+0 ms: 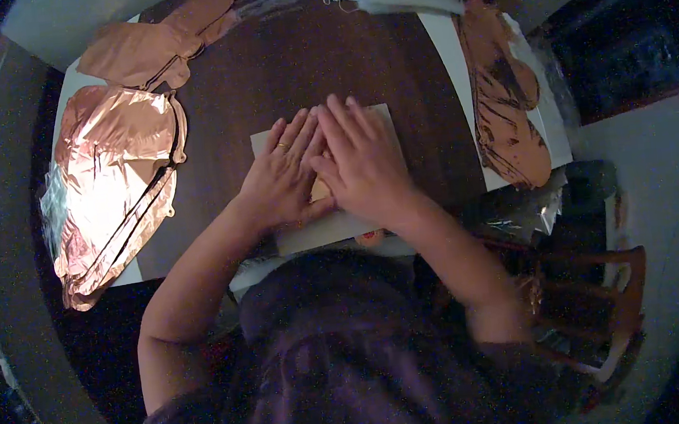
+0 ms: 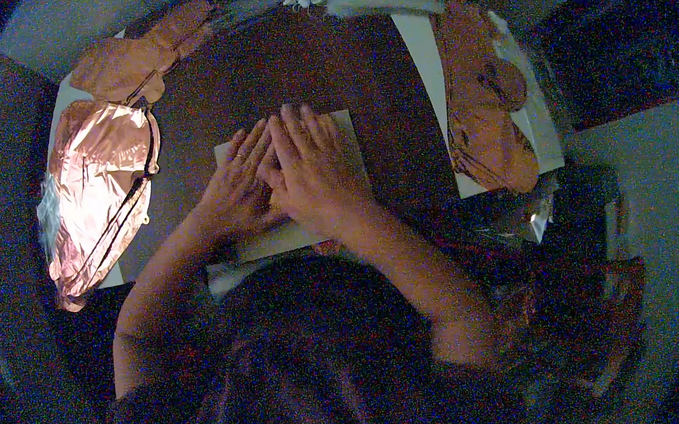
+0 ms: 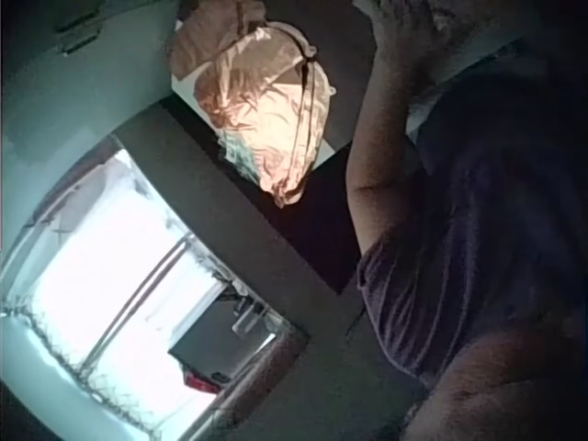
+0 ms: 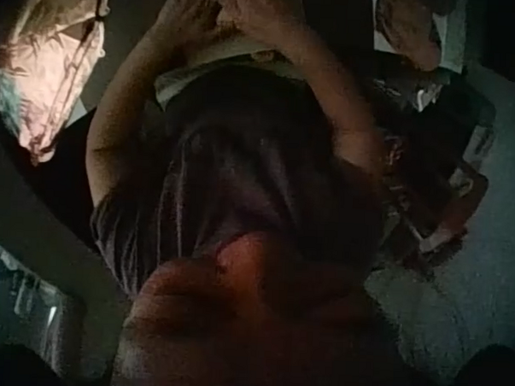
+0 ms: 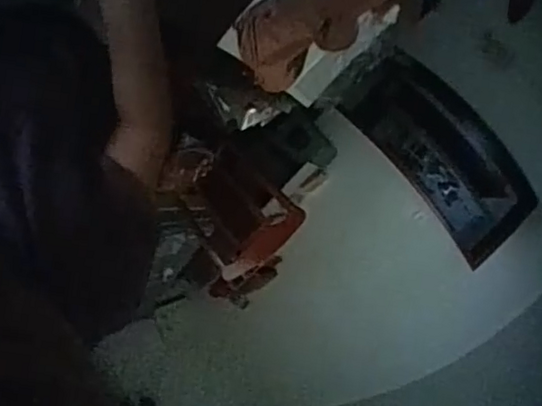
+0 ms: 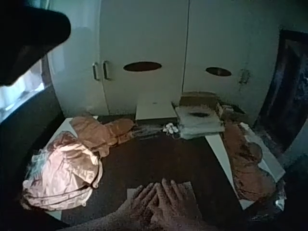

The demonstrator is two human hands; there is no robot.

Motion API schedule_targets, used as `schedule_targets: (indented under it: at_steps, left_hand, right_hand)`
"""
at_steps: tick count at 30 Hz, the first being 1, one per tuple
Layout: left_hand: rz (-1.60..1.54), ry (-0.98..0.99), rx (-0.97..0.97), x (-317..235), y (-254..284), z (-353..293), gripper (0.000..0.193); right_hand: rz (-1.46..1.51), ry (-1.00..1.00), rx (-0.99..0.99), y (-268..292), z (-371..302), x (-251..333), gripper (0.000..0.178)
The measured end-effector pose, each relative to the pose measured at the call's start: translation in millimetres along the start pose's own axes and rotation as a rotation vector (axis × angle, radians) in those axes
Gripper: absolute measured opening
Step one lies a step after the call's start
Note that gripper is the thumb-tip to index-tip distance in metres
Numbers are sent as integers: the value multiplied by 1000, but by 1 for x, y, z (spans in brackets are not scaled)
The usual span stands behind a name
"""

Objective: Folding a foil balloon and placing it into a retail packaging sleeve.

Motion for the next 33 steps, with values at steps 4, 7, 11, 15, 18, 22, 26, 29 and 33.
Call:
schedule_targets:
  at_steps: [4,7,11,15,18,22,26,29,33]
  left_hand:
    - [-5,41,61,-1,3,1,104]
    - [-15,59,104,0,3,0,110]
    - [-4,68,100,5,6,-4,112]
    - [141,203,153,30,17,-20,108]
    - [158,308,151,42,32,-32,105]
    - [108,292,77,6,39,-13,97]
    - [-69,297,-10,-13,14,-1,93]
    - [-16,377,-17,7,5,-17,93]
    - [87,385,-81,10,13,-25,93]
  right_hand:
    - [-88,-82,234,-36,-14,-16,65]
    - [-153,-63,281,-41,-20,-19,68]
    - [-193,-45,290,-44,-19,-18,73]
    - [-187,-80,310,-45,-16,-18,76]
    - [-209,-62,312,-43,-15,-15,77]
    - [-246,-64,333,-48,-19,-24,79]
    - [-345,-36,373,-58,-23,-29,76]
    - [-292,-53,364,-49,-21,-21,75]
    - [-243,-94,319,-37,-19,-21,75]
Point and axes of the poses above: each hand's wrist, its own z-axis towards the middle knuckle, its own y-axis out of the back of the hand, x = y × z, the point moved 9 cm from there along z, towards the middle knuckle, and after that the axes turned 13 degrees about y, right-handed, at the moved point
